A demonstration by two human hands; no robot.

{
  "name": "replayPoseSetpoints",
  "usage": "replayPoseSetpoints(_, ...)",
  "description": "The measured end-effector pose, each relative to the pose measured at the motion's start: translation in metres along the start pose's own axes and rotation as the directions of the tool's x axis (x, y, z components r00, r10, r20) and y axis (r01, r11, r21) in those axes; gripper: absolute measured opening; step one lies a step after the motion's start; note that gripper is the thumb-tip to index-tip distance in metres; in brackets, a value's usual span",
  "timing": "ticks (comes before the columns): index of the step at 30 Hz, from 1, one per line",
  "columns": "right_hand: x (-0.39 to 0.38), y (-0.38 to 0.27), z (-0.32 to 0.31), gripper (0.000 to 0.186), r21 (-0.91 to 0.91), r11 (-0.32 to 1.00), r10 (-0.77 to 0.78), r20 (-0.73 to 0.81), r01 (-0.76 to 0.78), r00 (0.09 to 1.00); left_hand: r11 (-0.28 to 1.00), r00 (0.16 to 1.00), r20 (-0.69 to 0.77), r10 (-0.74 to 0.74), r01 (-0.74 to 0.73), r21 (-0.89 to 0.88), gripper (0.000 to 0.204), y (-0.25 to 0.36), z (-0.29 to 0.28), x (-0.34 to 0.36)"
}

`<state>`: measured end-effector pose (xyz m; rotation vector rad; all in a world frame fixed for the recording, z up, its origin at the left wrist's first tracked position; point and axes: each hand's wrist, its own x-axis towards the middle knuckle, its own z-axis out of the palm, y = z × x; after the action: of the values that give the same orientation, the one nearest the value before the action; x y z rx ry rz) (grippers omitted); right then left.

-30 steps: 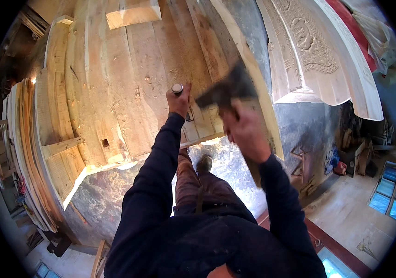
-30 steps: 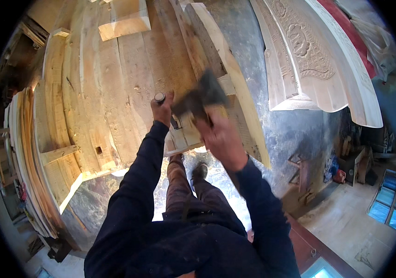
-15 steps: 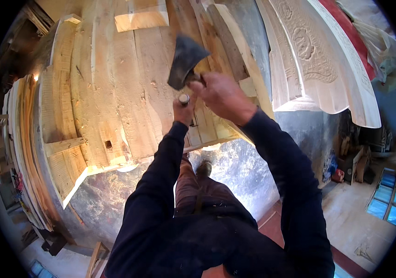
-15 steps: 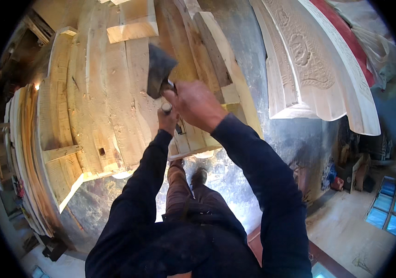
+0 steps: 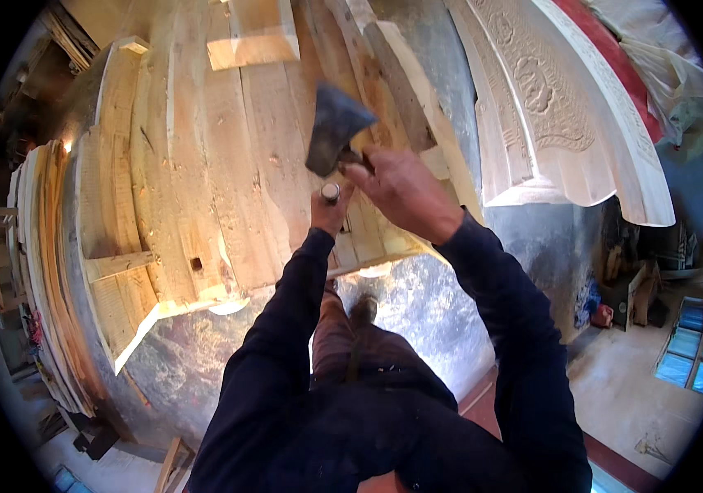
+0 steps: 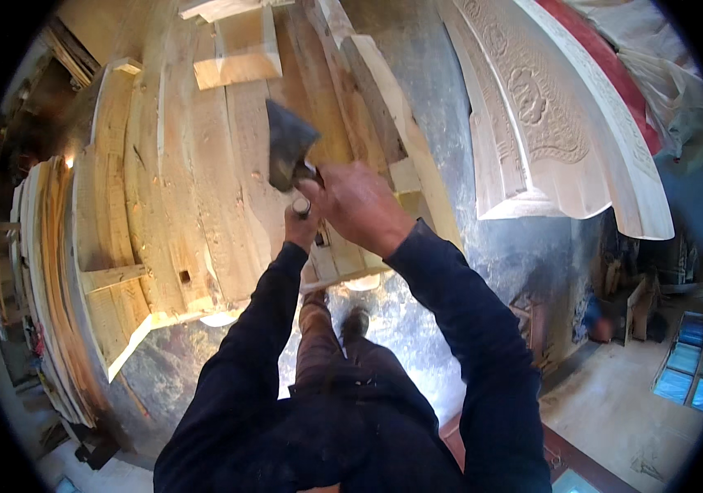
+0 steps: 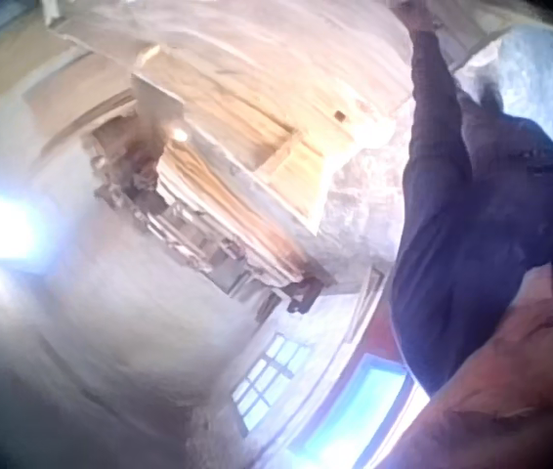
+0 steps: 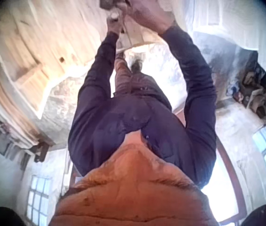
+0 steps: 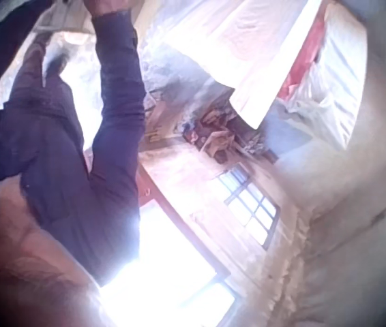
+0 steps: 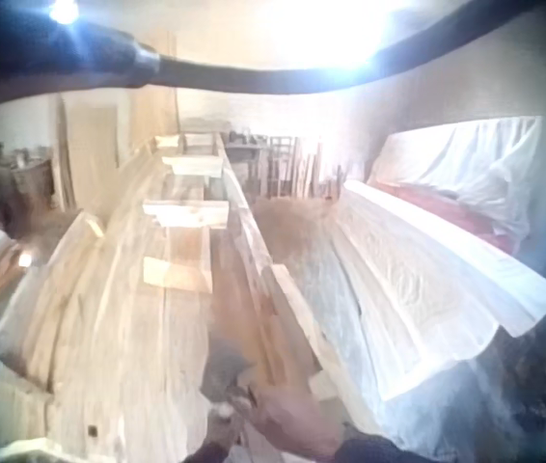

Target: The person holds a metal chisel against a wooden beam and strikes it repeatedly with an axe head to carve out rectangular slots. The person clears away wood shavings from the workspace by hand while continuing to shape the holes in the wood.

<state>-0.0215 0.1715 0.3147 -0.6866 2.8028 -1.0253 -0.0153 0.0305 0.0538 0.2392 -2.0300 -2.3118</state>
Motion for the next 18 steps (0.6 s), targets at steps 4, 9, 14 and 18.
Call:
replayPoseSetpoints(4,0.026,-0.06,-0.039,0.029,0.279,0.946,-0.065,-0.33,0.163,0.942,0.994,0.999,-0.005,-0.051,0.051,0.096,0.03,-0.014,-0.013,-0.013)
replayPoseSetpoints(9,-0.036,0.031,0.068,0.032,-0.071,0.986,0.153,0.024,-0.151,0.988,0.968,0.974,-0.015,0.226,-0.222,0.115,0.028,-0.02,0.005,-0.021)
replayPoseSetpoints(14,-0.024,-0.006,0.022,0.033,0.0,1.0,0.021,-0.009,-0.021,1.0,0.977,0.981,-0.041,0.192,-0.187,0.108,0.031,-0.022,-0.004,-0.017)
replayPoseSetpoints(18,-0.002,-0.061,-0.012,0.03,0.371,0.929,0.089,-0.256,0.012,0.963,0.989,0.998,0.043,0.054,-0.059,0.136,0.031,-0.024,-0.022,-0.022)
